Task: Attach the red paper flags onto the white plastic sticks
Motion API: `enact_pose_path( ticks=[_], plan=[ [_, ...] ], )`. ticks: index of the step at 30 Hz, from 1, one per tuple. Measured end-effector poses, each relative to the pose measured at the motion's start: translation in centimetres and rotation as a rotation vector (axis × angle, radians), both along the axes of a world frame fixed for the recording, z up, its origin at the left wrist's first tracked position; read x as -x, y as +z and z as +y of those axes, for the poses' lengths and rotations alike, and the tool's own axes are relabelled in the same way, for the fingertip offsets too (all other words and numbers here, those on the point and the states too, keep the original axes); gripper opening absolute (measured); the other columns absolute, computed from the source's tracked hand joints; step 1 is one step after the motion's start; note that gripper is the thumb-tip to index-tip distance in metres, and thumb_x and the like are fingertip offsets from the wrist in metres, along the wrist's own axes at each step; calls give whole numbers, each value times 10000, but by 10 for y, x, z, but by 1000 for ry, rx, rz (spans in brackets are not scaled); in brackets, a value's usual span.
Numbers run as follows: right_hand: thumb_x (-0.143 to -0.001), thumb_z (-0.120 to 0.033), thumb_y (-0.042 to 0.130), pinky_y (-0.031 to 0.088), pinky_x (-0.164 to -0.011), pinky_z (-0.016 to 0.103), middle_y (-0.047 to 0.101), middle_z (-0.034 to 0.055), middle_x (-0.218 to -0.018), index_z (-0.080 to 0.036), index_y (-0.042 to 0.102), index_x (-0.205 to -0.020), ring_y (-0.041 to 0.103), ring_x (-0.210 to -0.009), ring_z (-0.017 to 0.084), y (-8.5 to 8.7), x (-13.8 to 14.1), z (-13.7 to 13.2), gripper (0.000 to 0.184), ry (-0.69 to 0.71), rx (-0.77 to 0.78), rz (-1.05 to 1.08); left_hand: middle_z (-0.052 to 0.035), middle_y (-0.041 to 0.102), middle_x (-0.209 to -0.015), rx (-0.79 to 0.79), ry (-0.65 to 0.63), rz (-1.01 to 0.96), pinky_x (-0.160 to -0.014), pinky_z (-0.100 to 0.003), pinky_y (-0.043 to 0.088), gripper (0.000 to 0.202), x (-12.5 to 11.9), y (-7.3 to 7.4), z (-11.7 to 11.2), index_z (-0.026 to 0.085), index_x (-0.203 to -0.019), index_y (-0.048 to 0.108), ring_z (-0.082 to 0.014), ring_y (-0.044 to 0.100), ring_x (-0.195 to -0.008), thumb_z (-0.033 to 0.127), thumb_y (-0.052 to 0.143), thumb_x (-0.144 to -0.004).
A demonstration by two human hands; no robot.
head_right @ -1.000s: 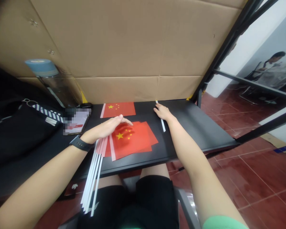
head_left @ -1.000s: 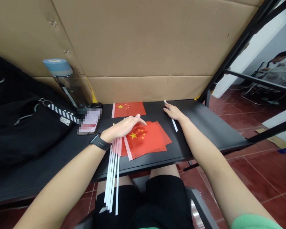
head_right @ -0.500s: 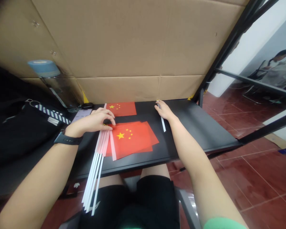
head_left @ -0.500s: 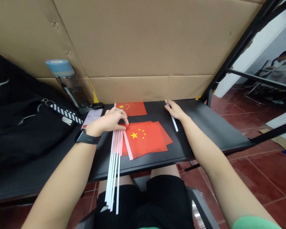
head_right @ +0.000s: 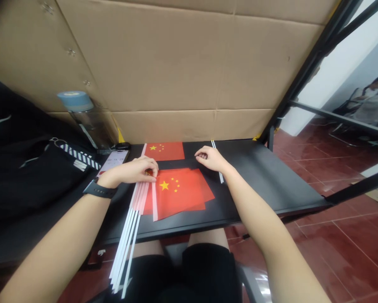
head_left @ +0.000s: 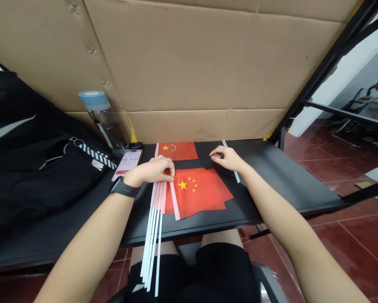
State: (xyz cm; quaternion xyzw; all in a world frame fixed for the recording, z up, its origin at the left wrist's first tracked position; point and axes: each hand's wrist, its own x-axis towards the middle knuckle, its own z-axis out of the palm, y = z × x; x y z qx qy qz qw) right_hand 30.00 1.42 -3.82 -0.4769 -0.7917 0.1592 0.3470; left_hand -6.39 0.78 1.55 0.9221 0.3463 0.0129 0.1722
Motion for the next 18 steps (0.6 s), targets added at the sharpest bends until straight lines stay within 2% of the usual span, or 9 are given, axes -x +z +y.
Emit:
enact_pose_path(
  ticks=[2, 6, 9, 13, 18],
  plan=[
    [-886, -387, 687, 569, -802, 378, 767, 77, -961, -220, 818, -979, 709, -834, 225, 1, 4, -5, 232, 58, 116, 31, -48, 765, -1035, 19, -15, -104, -910, -345, 452, 177, 2, 2, 1, 229, -897, 745, -234, 667, -969, 396, 688, -879],
    [-883, -420, 720, 555, -838, 373, 792, 71, -1068, -246, 840, -1030, 720, -915, 235, 6, 6, -12, 257, 198, 299, -14, -33, 777, -930, 28, 108, -294, -837, -333, 495, 138, 2, 4, 1, 224, -882, 699, -217, 713, -861, 360, 680, -869],
    [-844, -427, 780, 532, -791, 345, 757, 72, -1070, -238, 832, -1051, 678, -899, 214, 9, 7, -15, 285, 263, 274, -95, -33, 764, -897, 72, 160, -469, -821, -336, 521, 131, 1, 2, 1, 217, -940, 678, -207, 703, -839, 322, 668, -863],
    [-781, -438, 854, 520, -814, 336, 706, 57, -1023, -229, 792, -1129, 630, -905, 203, 10, 8, -15, 410, 227, 239, -72, -25, 702, -881, 168, 167, -652, -729, -302, 512, 156, -5, 3, -2, 206, -983, 652, -172, 640, -776, 339, 638, -902],
    [-777, -436, 860, 506, -844, 344, 699, 59, -1044, -233, 813, -958, 626, -909, 205, 9, 8, -14, 276, 316, 281, -109, -26, 638, -917, 227, 101, -757, -708, -287, 477, 181, -14, 10, -13, 199, -958, 664, -160, 583, -787, 370, 606, -952]
  ],
)
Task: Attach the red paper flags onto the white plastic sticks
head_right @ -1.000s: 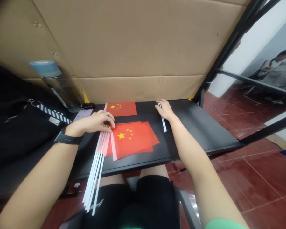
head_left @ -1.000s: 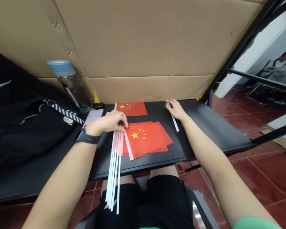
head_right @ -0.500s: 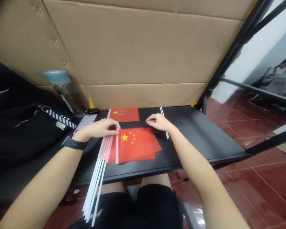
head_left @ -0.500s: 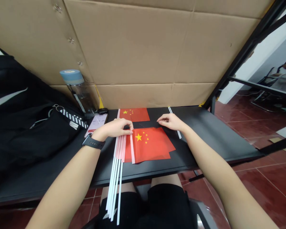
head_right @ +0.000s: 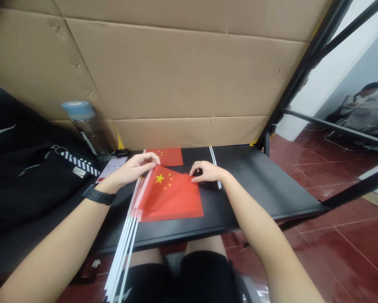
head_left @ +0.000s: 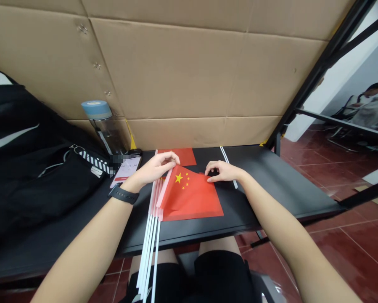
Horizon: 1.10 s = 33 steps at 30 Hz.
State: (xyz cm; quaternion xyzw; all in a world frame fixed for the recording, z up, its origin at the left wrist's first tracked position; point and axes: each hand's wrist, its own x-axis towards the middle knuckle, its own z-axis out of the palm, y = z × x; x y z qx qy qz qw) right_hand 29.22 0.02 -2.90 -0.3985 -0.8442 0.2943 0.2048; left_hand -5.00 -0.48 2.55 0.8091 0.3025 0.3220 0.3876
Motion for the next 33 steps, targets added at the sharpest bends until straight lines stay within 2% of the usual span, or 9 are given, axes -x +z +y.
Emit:
enact_pose_path(
  ticks=[4, 9, 13, 16, 19, 22, 25, 29, 33],
  plan=[
    [-819, -425, 822, 488, -856, 343, 703, 54, -1005, -223, 781, -803, 645, -926, 207, 4, -1, 0, 207, 47, 16, 22, -22, 629, -925, 18, -3, -35, -720, -288, 472, 192, -4, 5, -7, 204, -965, 676, -158, 566, -788, 380, 602, -969],
    [-806, -453, 838, 479, -797, 337, 697, 42, -959, -218, 739, -784, 621, -860, 196, 10, -5, -4, 256, 9, 57, 143, -32, 657, -1004, 34, 53, -173, -841, -298, 504, 174, -4, 5, -8, 208, -979, 685, -172, 606, -912, 377, 653, -955],
    [-797, -485, 862, 486, -765, 323, 707, 19, -863, -223, 698, -838, 635, -785, 179, 12, -4, -12, 312, -56, 294, 412, -9, 617, -955, 198, 92, -287, -742, -271, 523, 215, -4, 0, -2, 219, -1008, 649, -135, 587, -788, 423, 680, -948],
    [-755, -482, 904, 477, -693, 294, 678, -7, -776, -236, 657, -861, 617, -699, 159, 12, 3, -16, 365, -141, 398, 633, -16, 613, -1000, 257, 129, -302, -713, -266, 536, 263, -4, -5, 1, 231, -1075, 620, -135, 609, -800, 458, 674, -952],
    [-714, -460, 927, 489, -674, 284, 669, -14, -787, -248, 634, -870, 615, -689, 155, 12, 10, -16, 394, -230, 413, 796, -70, 614, -1241, 251, 117, -118, -779, -291, 565, 505, -4, -12, 0, 270, -1317, 571, -178, 660, -975, 451, 772, -891],
    [-691, -424, 922, 501, -681, 284, 654, -14, -790, -249, 620, -845, 614, -705, 159, 13, 13, -13, 382, -283, 430, 887, -144, 561, -1425, 271, 51, 17, -887, -356, 589, 883, -7, -19, -3, 303, -1542, 383, -248, 665, -1165, 342, 865, -804],
    [-663, -396, 912, 497, -664, 284, 624, -15, -759, -246, 613, -806, 589, -686, 159, 15, 13, -12, 364, -326, 421, 923, -159, 638, -1353, 337, -19, 14, -891, -388, 609, 996, -12, -25, -4, 304, -1616, 240, -276, 688, -1186, 282, 837, -819],
    [-668, -380, 899, 509, -670, 294, 613, -26, -744, -255, 603, -803, 584, -669, 158, 14, 10, -10, 348, -366, 391, 933, -125, 717, -1206, 377, -12, -124, -892, -405, 621, 1014, -15, -26, -3, 299, -1628, 161, -262, 741, -1108, 267, 803, -844],
    [-700, -402, 914, 546, -726, 305, 668, -23, -809, -261, 603, -847, 648, -722, 162, 12, 7, -8, 372, -361, 364, 967, -81, 727, -1133, 378, 19, -210, -825, -382, 628, 952, -11, -22, 1, 313, -1563, 200, -235, 770, -979, 264, 804, -829]
  ],
)
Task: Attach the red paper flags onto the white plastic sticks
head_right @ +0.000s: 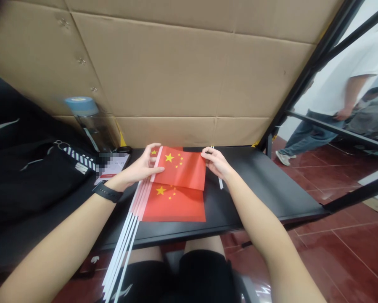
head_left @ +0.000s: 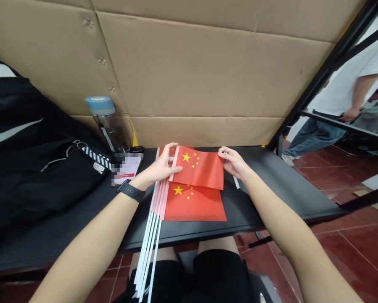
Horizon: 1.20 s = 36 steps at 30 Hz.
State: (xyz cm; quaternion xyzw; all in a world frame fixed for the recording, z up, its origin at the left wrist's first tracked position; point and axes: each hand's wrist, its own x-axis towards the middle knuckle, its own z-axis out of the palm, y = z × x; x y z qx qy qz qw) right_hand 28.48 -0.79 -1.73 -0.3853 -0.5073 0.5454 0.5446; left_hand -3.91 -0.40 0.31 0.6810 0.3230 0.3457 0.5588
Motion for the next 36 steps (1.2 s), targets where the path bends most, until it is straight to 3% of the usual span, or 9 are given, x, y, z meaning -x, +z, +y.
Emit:
enact_pose_path(
  ticks=[4, 8, 13, 16, 20, 25, 31, 33, 36],
  plan=[
    [-684, -387, 945, 543, -660, 311, 675, -42, -756, -293, 590, -914, 660, -675, 171, 1, -1, 0, 433, -55, 6, 13, -9, 685, -989, -175, 94, 87, -773, -309, 588, 569, 4, 1, 5, 247, -1305, 527, -152, 715, -817, 267, 804, -808],
    [-675, -380, 940, 535, -650, 308, 699, -18, -753, -274, 671, -893, 658, -677, 167, 0, -4, 3, 362, -103, 26, -21, -68, 728, -1049, -264, 65, 160, -871, -355, 582, 203, 2, 0, 8, 176, -950, 714, -177, 712, -898, 327, 776, -829],
    [-670, -380, 906, 573, -820, 365, 785, 54, -939, -236, 795, -916, 712, -863, 214, -9, -8, 11, 307, -149, 21, -121, -115, 793, -1107, -221, 160, 142, -994, -432, 564, 220, 1, -3, 11, 182, -991, 792, -249, 742, -1035, 354, 755, -860],
    [-686, -384, 896, 574, -902, 384, 807, 75, -1007, -229, 822, -981, 728, -951, 234, -8, -9, 10, 341, -137, 29, -111, -118, 789, -1133, -184, 187, 147, -954, -418, 577, 354, 4, -4, 12, 179, -1176, 770, -243, 750, -1005, 353, 762, -867],
    [-740, -351, 886, 581, -907, 349, 801, 59, -1118, -264, 795, -1203, 730, -987, 202, -1, -7, 5, 480, -63, 33, -24, -113, 740, -1248, -194, 170, 122, -824, -347, 582, 598, 7, -7, 14, 215, -1440, 632, -196, 737, -913, 298, 770, -864],
    [-757, -301, 892, 588, -772, 299, 762, 29, -1151, -330, 724, -1348, 725, -898, 162, -5, -3, 1, 615, 69, 2, -73, -23, 732, -861, -254, 252, 124, -618, -277, 507, 602, 7, -16, 22, 224, -1421, 657, -139, 629, -630, 179, 729, -825],
    [-812, -375, 848, 564, -735, 300, 779, 70, -886, -201, 828, -1142, 706, -791, 169, -21, 2, 6, 373, 188, 28, -414, -105, 798, -1104, -421, 446, 114, -846, -365, 577, 330, 14, -31, 43, 175, -1125, 796, -222, 740, -897, 244, 685, -822],
    [-838, -396, 811, 575, -770, 320, 788, 78, -942, -211, 805, -1220, 715, -849, 189, -21, 4, 7, 424, 153, 9, -467, -111, 797, -1168, -433, 473, 149, -892, -382, 581, 371, 18, -36, 50, 177, -1170, 793, -246, 750, -980, 261, 671, -829],
    [-881, -400, 749, 568, -958, 403, 766, 99, -1181, -236, 683, -1434, 707, -1067, 241, -19, 8, 5, 580, 56, -93, -644, -109, 791, -1216, -466, 514, 268, -942, -399, 578, 469, 24, -39, 55, 178, -1294, 756, -257, 751, -1011, 277, 652, -848]
  ],
)
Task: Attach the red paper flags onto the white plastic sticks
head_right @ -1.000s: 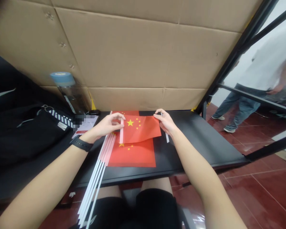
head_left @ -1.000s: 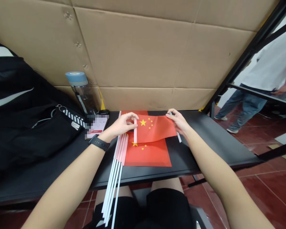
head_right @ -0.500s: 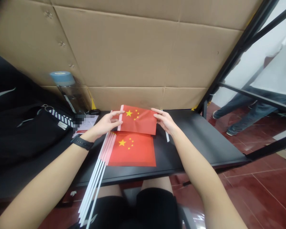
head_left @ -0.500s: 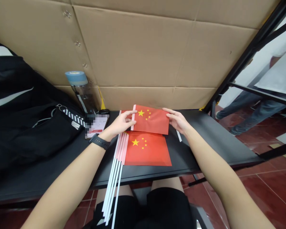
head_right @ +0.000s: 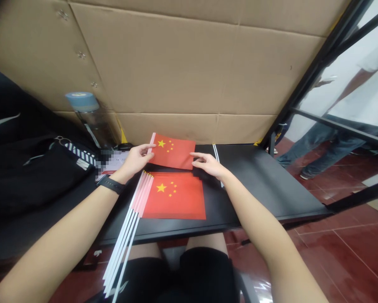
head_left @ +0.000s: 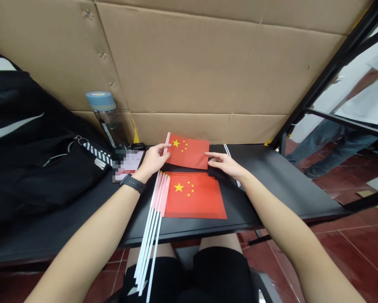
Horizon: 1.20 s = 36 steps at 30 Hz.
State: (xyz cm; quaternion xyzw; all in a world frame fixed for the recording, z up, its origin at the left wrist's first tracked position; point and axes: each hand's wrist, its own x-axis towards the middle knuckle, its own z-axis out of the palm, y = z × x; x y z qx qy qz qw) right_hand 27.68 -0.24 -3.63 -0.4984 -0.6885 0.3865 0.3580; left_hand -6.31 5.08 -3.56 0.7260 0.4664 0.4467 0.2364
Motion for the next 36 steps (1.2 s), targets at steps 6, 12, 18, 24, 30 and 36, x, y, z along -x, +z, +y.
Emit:
enact_pose_path(
  ticks=[6, 12, 18, 24, 30, 36],
  plan=[
    [-980, -554, 587, 344, -1171, 676, 383, 145, -1709, -287, 353, -1674, 367, -1526, 422, 1, 20, -8, 780, -72, -210, -529, -149, 672, -1456, -10, 115, 400, -1119, -469, 496, 626, 0, 10, -8, 155, -1484, 629, -327, 673, -1249, 293, 622, -873],
    [-1034, -542, 459, 372, -1109, 669, 341, 133, -1734, -283, 390, -1652, 358, -1509, 431, 3, 29, -15, 674, -60, -224, -747, -166, 578, -1548, 42, 189, 663, -1163, -528, 437, 664, 0, 8, -8, 157, -1543, 553, -387, 538, -1412, 339, 568, -904],
    [-1067, -565, 385, 390, -1102, 612, 425, 79, -1699, -315, 520, -1568, 398, -1496, 373, 5, 27, -16, 576, 50, -240, -744, -189, 517, -1584, 79, 236, 775, -1090, -598, 445, 736, 4, 1, -8, 150, -1607, 454, -460, 473, -1383, 457, 510, -940],
    [-1066, -593, 382, 365, -1123, 601, 416, 45, -1708, -342, 485, -1599, 384, -1478, 378, 0, 32, -14, 598, 74, -220, -747, -158, 440, -1653, 63, 202, 830, -1083, -628, 405, 697, 9, 0, -11, 251, -1640, 403, -463, 399, -1416, 524, 398, -999],
    [-1071, -611, 348, 374, -1112, 581, 429, 47, -1701, -335, 489, -1596, 392, -1468, 370, 1, 37, -17, 610, 97, -226, -757, -168, 617, -1475, 141, 247, 878, -1049, -648, 385, 653, 11, 12, -16, 266, -1462, 626, -491, 434, -1349, 630, 357, -991],
    [-1071, -605, 351, 352, -1125, 616, 423, 64, -1704, -341, 475, -1602, 379, -1478, 387, 2, 38, -18, 606, 95, -229, -763, -177, 608, -1501, 133, 193, 902, -1078, -675, 359, 681, 8, 15, -22, 216, -1425, 674, -499, 411, -1381, 626, 344, -992]
  ],
)
